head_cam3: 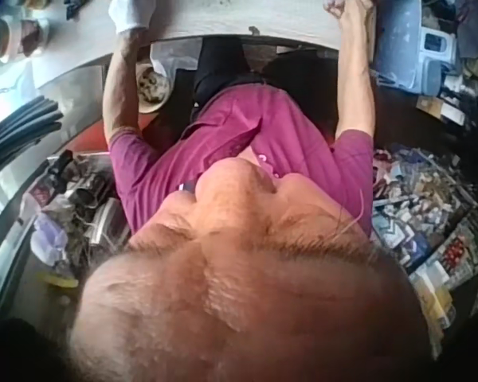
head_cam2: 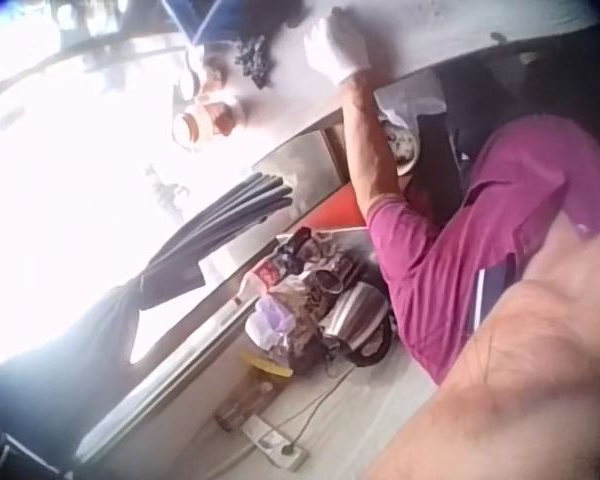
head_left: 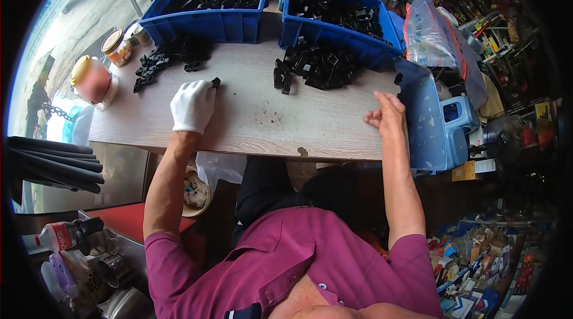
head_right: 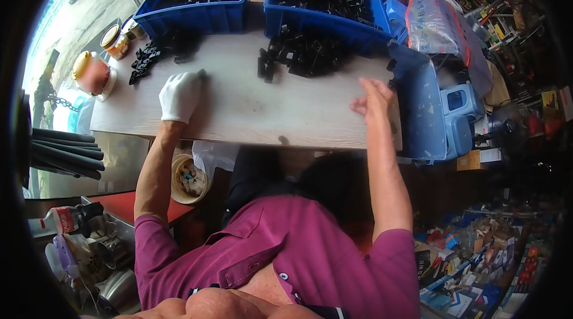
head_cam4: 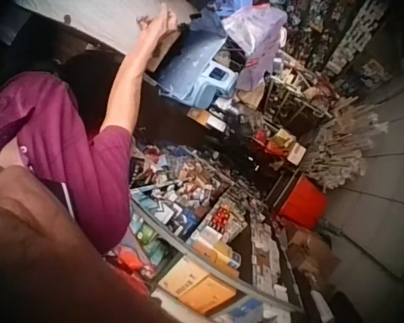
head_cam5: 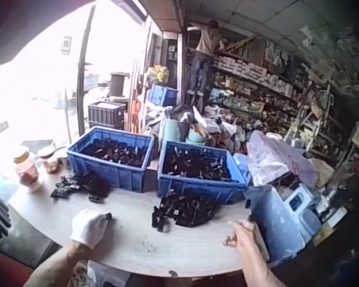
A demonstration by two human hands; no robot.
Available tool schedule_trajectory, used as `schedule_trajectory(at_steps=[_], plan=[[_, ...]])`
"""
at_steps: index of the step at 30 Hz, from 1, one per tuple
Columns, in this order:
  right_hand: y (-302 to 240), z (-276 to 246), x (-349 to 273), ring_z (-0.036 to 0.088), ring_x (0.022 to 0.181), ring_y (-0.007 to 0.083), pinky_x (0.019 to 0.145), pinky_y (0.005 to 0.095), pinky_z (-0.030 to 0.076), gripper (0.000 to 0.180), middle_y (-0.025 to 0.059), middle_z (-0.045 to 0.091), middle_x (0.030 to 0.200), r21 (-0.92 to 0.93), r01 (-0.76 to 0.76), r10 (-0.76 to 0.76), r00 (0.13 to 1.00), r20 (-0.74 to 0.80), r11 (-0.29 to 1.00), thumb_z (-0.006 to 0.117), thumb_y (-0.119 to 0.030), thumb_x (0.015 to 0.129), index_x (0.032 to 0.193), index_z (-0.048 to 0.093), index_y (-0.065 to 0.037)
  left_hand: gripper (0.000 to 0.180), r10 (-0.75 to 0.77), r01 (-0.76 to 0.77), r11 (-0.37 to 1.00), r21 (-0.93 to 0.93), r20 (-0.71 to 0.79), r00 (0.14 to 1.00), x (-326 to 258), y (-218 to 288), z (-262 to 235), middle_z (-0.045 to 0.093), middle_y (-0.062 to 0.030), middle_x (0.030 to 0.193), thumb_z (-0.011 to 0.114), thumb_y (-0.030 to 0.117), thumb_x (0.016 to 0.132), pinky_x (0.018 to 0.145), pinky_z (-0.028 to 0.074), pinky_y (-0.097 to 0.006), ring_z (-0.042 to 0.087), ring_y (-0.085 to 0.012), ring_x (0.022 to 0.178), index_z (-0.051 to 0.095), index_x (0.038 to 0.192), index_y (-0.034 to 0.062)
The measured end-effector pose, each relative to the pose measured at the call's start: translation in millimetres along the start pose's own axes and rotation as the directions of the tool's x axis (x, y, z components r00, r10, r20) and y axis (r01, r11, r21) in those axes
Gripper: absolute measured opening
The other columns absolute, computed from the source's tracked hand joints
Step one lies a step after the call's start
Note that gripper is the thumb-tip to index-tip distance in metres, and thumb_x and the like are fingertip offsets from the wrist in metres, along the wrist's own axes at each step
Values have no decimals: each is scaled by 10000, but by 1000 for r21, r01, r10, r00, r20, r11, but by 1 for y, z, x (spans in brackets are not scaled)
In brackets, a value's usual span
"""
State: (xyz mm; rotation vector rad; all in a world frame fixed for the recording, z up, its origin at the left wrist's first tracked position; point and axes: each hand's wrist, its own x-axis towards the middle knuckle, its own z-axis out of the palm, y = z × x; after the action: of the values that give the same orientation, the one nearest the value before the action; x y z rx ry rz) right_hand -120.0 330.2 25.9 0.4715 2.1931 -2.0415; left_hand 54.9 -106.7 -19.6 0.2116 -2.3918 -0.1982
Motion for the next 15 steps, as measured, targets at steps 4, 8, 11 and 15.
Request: schedule_trajectory(at_steps=[4,8,11,15], plan=[[-1,59,-27,620,490,152,498,359,604,339,37,586,640,-85,70,-38,941,336,994,769,-134,879,1192,659,-66,47,41,-42,997,-67,-26,999,8,19,3,726,-64,871,698,142,862,728,564,-426,685,-312,837,705,909,138],[-10,116,-51,579,481,107,472,317,576,423,-7,552,623,-248,239,-73,843,533,939,719,-72,877,1295,655,-91,167,90,-86,993,-84,48,995,13,32,-6,734,-85,907,675,87,848,737,563,-426,682,-324,856,709,1006,132],[-11,136,-43,551,477,95,400,303,524,506,-12,525,608,-351,321,-51,797,602,880,692,-35,857,1353,652,-125,187,161,-153,982,-115,59,985,16,39,0,735,-98,930,691,77,847,738,554,-428,675,-326,863,720,1027,118],[-21,151,-55,543,432,112,347,301,469,507,-1,527,575,-438,392,-34,776,630,809,675,-38,832,1330,673,-134,161,147,-136,981,-137,76,986,13,45,-7,737,-101,910,697,73,862,743,536,-422,675,-316,861,718,1017,111]])
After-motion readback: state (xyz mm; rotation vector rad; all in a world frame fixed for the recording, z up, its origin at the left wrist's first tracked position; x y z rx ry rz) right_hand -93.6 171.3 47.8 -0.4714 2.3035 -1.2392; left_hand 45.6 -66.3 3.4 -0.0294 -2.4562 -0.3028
